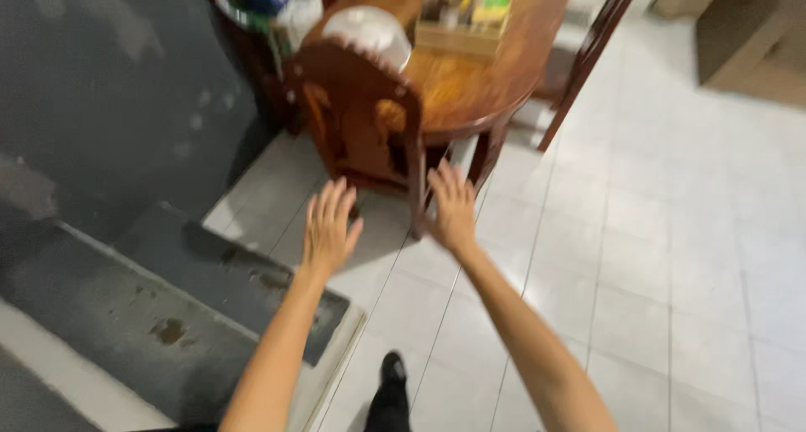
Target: The person moves several wooden chairs around a dining table, pulling them out and repositioning them in different locations. The person also wipes the table surface with their hands.
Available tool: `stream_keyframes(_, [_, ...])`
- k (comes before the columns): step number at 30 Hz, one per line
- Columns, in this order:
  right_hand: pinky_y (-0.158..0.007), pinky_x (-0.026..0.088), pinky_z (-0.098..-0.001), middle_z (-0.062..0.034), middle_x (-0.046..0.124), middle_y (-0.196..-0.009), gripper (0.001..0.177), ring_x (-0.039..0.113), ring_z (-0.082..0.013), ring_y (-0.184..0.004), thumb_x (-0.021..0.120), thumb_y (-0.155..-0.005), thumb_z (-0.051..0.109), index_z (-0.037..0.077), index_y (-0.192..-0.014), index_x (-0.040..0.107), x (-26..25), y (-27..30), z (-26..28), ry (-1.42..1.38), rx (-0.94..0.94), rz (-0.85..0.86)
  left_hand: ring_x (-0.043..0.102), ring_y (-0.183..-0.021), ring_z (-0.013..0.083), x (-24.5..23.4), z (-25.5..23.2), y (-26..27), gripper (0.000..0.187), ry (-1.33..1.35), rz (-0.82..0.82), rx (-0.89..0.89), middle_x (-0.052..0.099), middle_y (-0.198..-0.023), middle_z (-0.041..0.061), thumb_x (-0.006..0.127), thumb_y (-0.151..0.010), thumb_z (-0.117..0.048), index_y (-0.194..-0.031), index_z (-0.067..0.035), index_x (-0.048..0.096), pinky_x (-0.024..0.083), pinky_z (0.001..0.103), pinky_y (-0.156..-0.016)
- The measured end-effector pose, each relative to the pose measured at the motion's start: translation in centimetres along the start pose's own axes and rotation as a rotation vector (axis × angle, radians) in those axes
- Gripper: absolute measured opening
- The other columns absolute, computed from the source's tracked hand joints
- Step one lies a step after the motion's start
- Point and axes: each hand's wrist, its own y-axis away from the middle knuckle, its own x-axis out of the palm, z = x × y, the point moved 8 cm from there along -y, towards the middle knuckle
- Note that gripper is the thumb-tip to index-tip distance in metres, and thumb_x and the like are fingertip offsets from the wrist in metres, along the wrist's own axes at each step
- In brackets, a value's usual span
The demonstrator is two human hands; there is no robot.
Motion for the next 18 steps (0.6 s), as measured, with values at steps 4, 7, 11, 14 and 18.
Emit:
stream_keyframes(4, [-0.118, 0.027, -0.0574, -0.0164, 0.030, -0.164, 0.088, 0.026, -0.0418, -0.151, 0.082, -0.077, 0.027, 0.009, -0.153, 0.041, 3.6, -8.7, -1.3, -0.012, 0.018, -0.028, 0.034, -0.148, 0.0341, 2.3, 6.0, -8.6, 0.068, 0.049, -0.016, -0.040, 0.039, -0.158, 0.012, 0.074, -0.087, -0.028, -0.146, -0.009, 0.047, 0.032, 0.054, -0.118])
stream_keyframes(7, [-0.120, 0.025, -0.0579, -0.0167, 0.029, -0.166, 0.089, 0.024, -0.0419, -0.153, 0.081, -0.080, 0.028, 0.008, -0.155, 0.038, 6.4, -13.6, -2.2, -0.030, 0.037, 0.010, 0.035, -0.148, 0.0348, 4.5, 9.9, -14.6, 0.067, 0.048, -0.034, -0.013, 0.039, -0.158, 0.013, 0.074, -0.091, -0.026, -0.148, -0.008, 0.046, 0.032, 0.055, -0.119])
stream_keyframes(11, [-0.119, 0.025, -0.0576, -0.0160, 0.029, -0.165, 0.089, 0.024, -0.0406, -0.153, 0.081, -0.080, 0.029, 0.008, -0.155, 0.037, 9.2, -20.3, -3.7, -0.050, 0.049, 0.017, 0.035, -0.148, 0.0353, 7.9, 13.0, -21.7, 0.069, 0.080, -0.028, -0.014, 0.040, -0.158, 0.013, 0.075, -0.089, -0.026, -0.149, -0.008, 0.044, 0.033, 0.054, -0.118])
stream_keyframes(14, [-0.119, 0.027, -0.0561, -0.0168, 0.031, -0.165, 0.090, 0.027, -0.0403, -0.152, 0.081, -0.078, 0.026, 0.008, -0.155, 0.038, 12.0, -24.5, -4.5, -0.074, 0.007, 0.019, 0.035, -0.146, 0.0337, 10.3, 15.1, -25.7, 0.072, 0.009, -0.023, -0.017, 0.040, -0.157, 0.012, 0.077, -0.086, -0.029, -0.147, -0.009, 0.045, 0.030, 0.057, -0.118])
stream_keyframes(18, [-0.115, 0.031, -0.0554, -0.0179, 0.038, -0.158, 0.092, 0.034, -0.0416, -0.146, 0.083, -0.074, 0.028, 0.007, -0.151, 0.037, 16.0, -28.6, -5.7, -0.142, -0.008, 0.064, 0.035, -0.146, 0.0353, 12.8, 17.6, -29.2, 0.079, 0.071, -0.008, -0.035, 0.039, -0.158, 0.013, 0.077, -0.085, -0.028, -0.153, -0.009, 0.041, 0.033, 0.052, -0.116])
